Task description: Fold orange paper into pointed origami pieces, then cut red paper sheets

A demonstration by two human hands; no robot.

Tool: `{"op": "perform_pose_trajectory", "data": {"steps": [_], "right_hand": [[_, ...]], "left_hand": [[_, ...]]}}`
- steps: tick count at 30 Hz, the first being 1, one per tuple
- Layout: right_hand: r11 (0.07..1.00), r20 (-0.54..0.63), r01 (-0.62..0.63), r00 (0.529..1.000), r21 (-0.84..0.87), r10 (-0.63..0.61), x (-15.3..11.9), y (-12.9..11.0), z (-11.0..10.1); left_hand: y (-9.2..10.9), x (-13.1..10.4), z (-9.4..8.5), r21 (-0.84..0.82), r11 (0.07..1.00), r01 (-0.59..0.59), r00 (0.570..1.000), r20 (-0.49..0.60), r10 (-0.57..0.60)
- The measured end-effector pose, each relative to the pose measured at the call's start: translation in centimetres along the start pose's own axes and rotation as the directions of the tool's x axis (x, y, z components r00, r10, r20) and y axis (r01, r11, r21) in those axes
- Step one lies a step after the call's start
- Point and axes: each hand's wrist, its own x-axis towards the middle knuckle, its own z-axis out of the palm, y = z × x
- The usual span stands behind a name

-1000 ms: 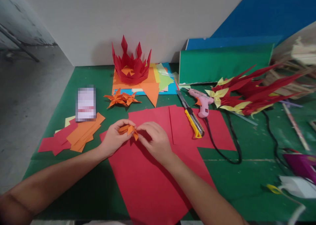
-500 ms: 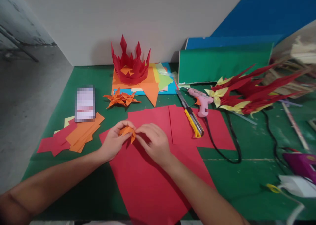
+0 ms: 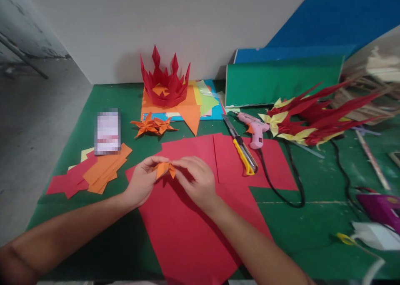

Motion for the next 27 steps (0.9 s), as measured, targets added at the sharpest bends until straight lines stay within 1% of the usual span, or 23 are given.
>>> {"op": "perform_pose_trajectory", "data": {"steps": [4, 7, 13, 20, 27], "right_hand": [[0.998, 0.028, 0.021, 0.999, 0.057, -0.023, 0.09, 0.03, 0.0], [0.996, 0.029, -0.002, 1.0, 0.094, 0.0, 0.12, 0.02, 0.02], [0.978, 0.019, -0.07, 0.998, 0.195, 0.067, 0.28, -0.22, 0.09], [0.934, 0.051, -0.146, 0.989, 0.327, 0.137, 0.43, -0.27, 0.04], [0.878, 0.073, -0.172, 0.985, 0.447, 0.156, 0.33, -0.21, 0.14]], "left_hand": [[-0.09, -0.04, -0.15, 0.055, 0.997, -0.051, 0.999, 0.022, 0.05], [-0.13, 0.05, -0.3, 0.065, 0.996, -0.062, 0.998, 0.018, 0.061], [-0.09, 0.04, -0.28, 0.051, 0.998, -0.024, 0.998, 0.052, 0.021], [-0.02, -0.09, -0.19, 0.007, 0.999, -0.048, 0.994, 0.099, 0.047], [0.16, -0.03, -0.16, -0.045, 0.999, -0.024, 0.993, 0.115, 0.029]]}}
